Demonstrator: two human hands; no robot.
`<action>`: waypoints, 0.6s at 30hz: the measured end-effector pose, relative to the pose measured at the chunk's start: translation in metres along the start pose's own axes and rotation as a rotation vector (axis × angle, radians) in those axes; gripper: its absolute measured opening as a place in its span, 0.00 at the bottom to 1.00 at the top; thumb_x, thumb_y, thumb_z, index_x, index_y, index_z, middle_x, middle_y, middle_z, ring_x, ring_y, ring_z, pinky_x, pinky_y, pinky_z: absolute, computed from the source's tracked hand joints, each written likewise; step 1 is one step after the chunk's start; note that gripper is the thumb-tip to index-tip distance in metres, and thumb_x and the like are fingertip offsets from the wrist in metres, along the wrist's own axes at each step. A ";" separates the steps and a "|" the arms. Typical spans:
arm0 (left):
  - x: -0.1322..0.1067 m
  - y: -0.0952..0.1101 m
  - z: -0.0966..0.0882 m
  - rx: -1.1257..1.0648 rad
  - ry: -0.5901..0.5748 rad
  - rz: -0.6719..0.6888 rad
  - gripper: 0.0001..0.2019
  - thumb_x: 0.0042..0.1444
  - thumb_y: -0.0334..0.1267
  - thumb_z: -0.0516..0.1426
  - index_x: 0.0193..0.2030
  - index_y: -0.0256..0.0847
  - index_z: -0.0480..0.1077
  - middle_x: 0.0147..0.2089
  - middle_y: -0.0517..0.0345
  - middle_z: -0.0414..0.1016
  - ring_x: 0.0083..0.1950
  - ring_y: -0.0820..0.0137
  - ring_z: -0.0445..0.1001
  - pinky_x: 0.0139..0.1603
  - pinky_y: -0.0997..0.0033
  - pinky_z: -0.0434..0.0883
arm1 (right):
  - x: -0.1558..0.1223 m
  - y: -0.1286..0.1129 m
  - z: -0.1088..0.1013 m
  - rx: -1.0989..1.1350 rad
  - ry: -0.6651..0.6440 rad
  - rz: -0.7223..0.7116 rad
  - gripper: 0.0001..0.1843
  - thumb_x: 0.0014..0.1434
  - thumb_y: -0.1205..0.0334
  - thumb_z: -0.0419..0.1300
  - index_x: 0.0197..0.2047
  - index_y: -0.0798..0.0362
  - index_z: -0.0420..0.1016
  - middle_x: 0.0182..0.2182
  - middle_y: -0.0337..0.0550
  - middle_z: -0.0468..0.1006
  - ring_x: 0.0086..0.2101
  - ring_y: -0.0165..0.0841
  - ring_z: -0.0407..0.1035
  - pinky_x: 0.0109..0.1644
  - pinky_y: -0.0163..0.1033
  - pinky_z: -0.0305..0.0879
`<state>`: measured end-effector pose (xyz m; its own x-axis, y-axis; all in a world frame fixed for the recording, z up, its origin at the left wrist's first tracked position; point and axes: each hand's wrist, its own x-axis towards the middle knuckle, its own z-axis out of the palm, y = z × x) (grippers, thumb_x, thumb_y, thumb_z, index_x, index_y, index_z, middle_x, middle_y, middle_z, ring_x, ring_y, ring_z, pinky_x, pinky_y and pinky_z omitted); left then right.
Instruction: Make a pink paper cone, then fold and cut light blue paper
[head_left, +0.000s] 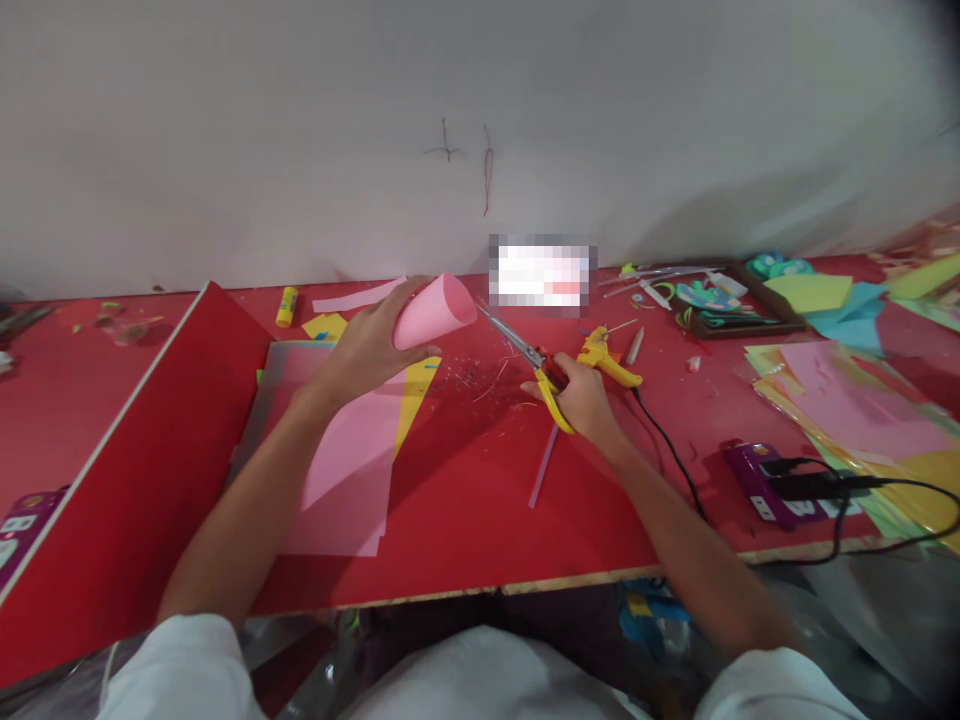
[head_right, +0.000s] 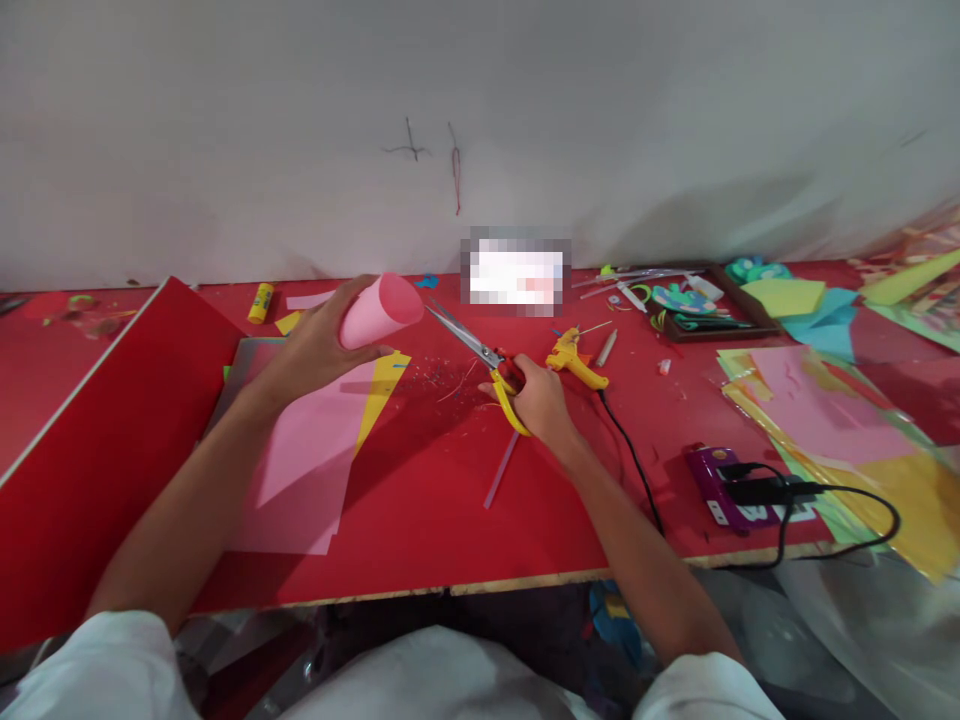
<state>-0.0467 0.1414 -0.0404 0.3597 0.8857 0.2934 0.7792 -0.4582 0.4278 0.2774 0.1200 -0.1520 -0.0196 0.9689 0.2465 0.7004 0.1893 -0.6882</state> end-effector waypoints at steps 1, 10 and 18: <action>0.000 0.001 -0.001 0.021 0.008 -0.009 0.41 0.61 0.55 0.66 0.77 0.52 0.57 0.72 0.46 0.71 0.67 0.45 0.75 0.60 0.53 0.75 | 0.000 0.001 0.001 -0.022 -0.005 0.014 0.34 0.52 0.25 0.66 0.29 0.47 0.61 0.22 0.36 0.66 0.25 0.32 0.57 0.31 0.40 0.51; 0.000 -0.007 0.003 0.343 -0.047 -0.124 0.38 0.67 0.49 0.61 0.80 0.50 0.55 0.67 0.39 0.75 0.59 0.42 0.79 0.56 0.48 0.75 | -0.001 0.009 0.010 -0.206 -0.067 0.001 0.15 0.60 0.53 0.67 0.46 0.53 0.76 0.43 0.54 0.83 0.41 0.47 0.77 0.44 0.46 0.67; -0.001 0.004 0.014 0.377 -0.071 -0.035 0.35 0.69 0.50 0.61 0.79 0.49 0.56 0.63 0.40 0.77 0.55 0.48 0.81 0.53 0.55 0.75 | -0.005 0.012 0.018 -0.238 -0.141 -0.285 0.21 0.59 0.59 0.69 0.55 0.55 0.79 0.52 0.58 0.82 0.54 0.54 0.74 0.63 0.56 0.67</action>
<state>-0.0368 0.1396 -0.0511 0.3537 0.9094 0.2187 0.9209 -0.3795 0.0887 0.2724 0.1204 -0.1737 -0.3235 0.8985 0.2968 0.7985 0.4275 -0.4239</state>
